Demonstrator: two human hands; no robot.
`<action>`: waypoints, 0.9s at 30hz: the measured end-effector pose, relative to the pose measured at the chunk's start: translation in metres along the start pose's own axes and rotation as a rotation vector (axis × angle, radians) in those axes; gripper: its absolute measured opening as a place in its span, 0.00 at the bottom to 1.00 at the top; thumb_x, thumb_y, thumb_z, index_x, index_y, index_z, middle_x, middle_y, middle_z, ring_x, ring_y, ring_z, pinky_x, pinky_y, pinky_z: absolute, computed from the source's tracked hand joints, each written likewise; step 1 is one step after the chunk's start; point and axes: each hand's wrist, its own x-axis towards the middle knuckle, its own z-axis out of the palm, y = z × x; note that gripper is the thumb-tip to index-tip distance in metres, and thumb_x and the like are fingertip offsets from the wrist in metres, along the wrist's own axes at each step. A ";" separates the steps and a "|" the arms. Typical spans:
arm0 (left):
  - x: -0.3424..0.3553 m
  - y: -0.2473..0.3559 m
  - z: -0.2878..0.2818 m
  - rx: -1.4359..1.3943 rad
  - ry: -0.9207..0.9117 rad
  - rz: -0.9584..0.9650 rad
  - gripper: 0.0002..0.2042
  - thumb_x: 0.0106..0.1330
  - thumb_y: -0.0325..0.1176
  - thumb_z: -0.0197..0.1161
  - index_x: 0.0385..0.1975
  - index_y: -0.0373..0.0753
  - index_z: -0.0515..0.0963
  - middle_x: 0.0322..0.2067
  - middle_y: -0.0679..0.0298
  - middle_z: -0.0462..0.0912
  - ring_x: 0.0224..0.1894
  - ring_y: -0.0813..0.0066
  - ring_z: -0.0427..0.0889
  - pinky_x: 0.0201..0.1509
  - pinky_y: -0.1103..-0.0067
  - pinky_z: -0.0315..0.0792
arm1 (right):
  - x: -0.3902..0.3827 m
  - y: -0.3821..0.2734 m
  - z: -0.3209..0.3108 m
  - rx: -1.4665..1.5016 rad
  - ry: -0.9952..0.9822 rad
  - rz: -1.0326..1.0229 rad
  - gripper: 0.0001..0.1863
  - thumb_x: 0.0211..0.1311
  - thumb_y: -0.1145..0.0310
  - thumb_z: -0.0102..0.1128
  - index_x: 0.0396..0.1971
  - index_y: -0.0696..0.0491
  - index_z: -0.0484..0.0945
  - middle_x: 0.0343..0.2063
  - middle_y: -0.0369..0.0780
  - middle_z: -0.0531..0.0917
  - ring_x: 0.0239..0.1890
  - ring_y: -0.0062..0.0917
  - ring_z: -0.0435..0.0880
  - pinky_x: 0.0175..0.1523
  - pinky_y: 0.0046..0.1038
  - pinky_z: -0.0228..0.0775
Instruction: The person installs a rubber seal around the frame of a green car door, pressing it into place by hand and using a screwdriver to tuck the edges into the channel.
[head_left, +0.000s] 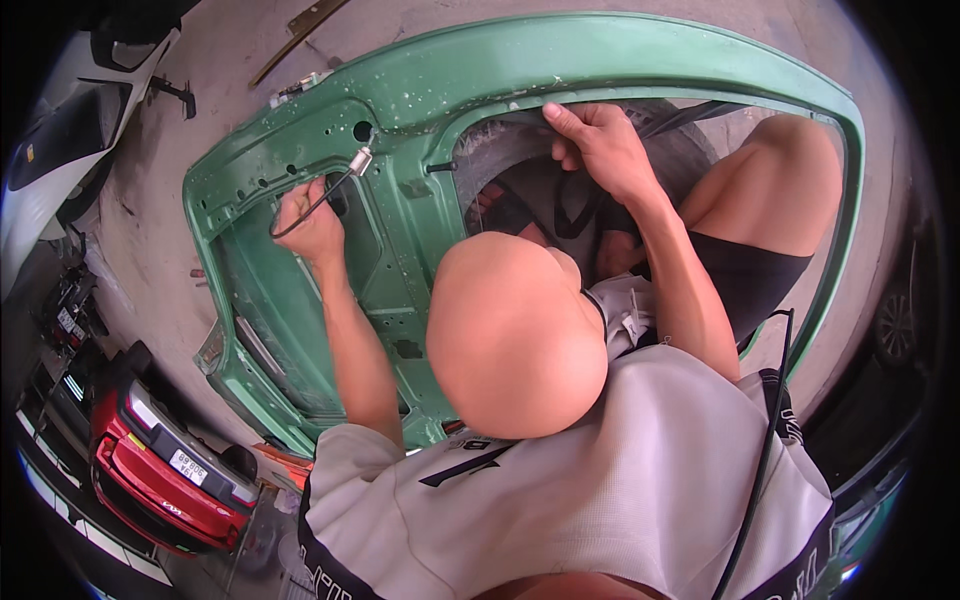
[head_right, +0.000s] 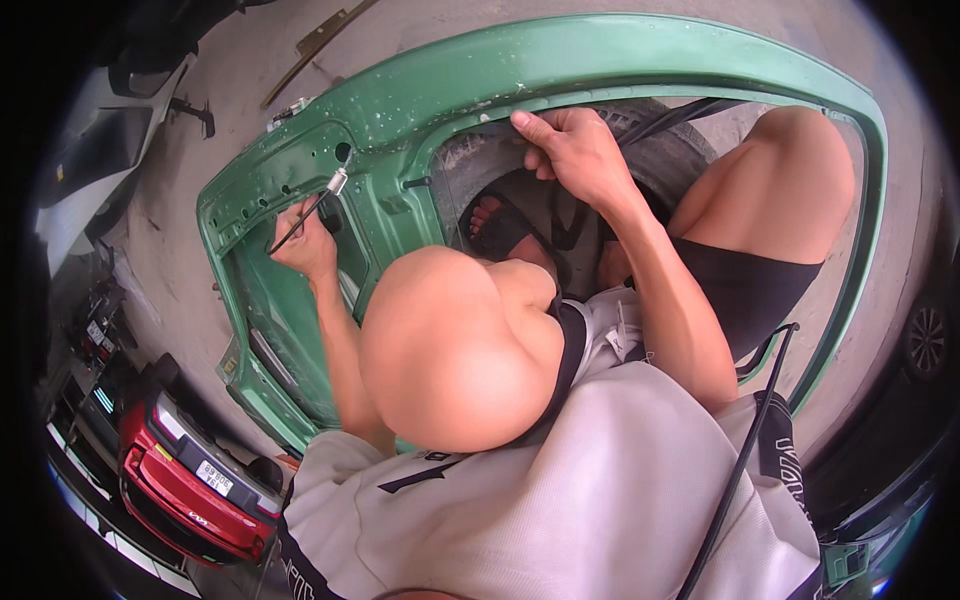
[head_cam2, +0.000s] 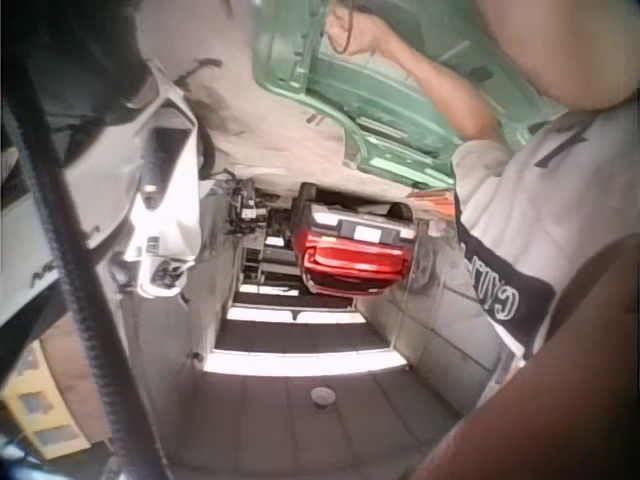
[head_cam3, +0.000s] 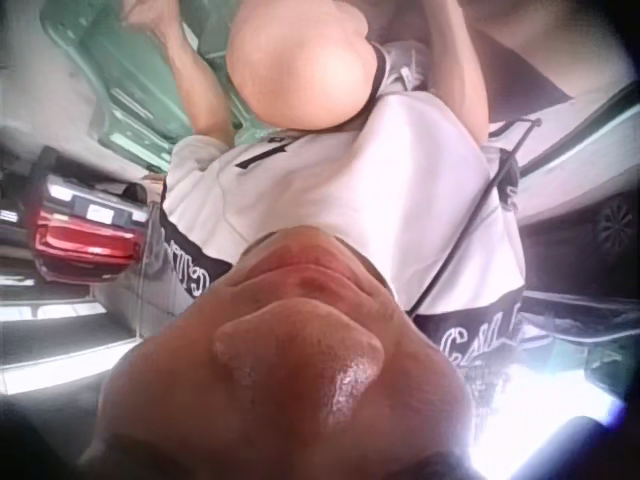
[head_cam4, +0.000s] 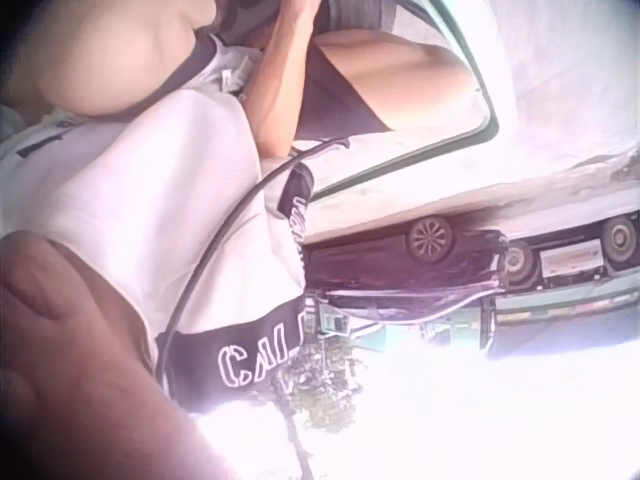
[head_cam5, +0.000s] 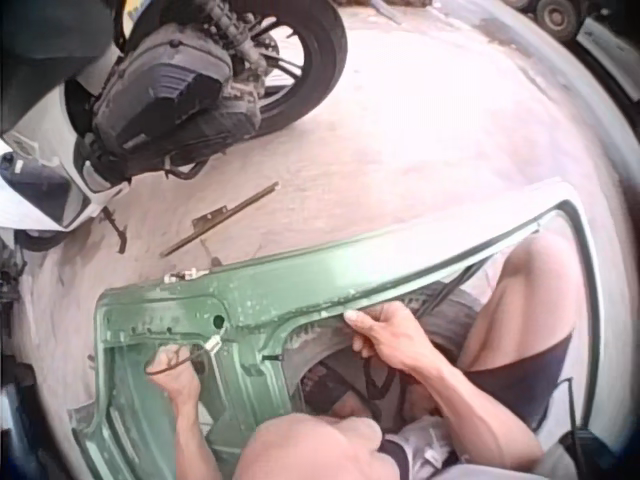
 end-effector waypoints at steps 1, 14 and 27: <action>0.003 -0.003 -0.005 -0.011 -0.011 0.007 0.05 0.55 0.21 0.75 0.28 0.32 0.85 0.21 0.56 0.84 0.18 0.75 0.67 0.28 0.76 0.68 | -0.001 0.003 0.000 -0.024 -0.021 -0.028 0.21 0.69 0.55 0.65 0.34 0.62 0.86 0.21 0.36 0.83 0.22 0.17 0.77 0.31 0.24 0.70; 0.005 0.006 -0.008 -0.041 -0.014 0.114 0.04 0.55 0.17 0.73 0.28 0.31 0.85 0.22 0.58 0.83 0.25 0.65 0.78 0.32 0.73 0.73 | -0.010 0.000 -0.022 -0.463 0.108 -0.276 0.22 0.63 0.53 0.68 0.36 0.62 0.87 0.26 0.52 0.85 0.33 0.41 0.86 0.43 0.40 0.74; 0.001 0.004 -0.005 0.044 -0.019 0.285 0.03 0.59 0.20 0.71 0.31 0.30 0.85 0.30 0.55 0.89 0.31 0.54 0.86 0.50 0.61 0.78 | -0.005 -0.008 -0.019 -0.277 0.179 -0.082 0.22 0.57 0.54 0.75 0.30 0.62 0.87 0.15 0.37 0.81 0.20 0.20 0.80 0.31 0.27 0.72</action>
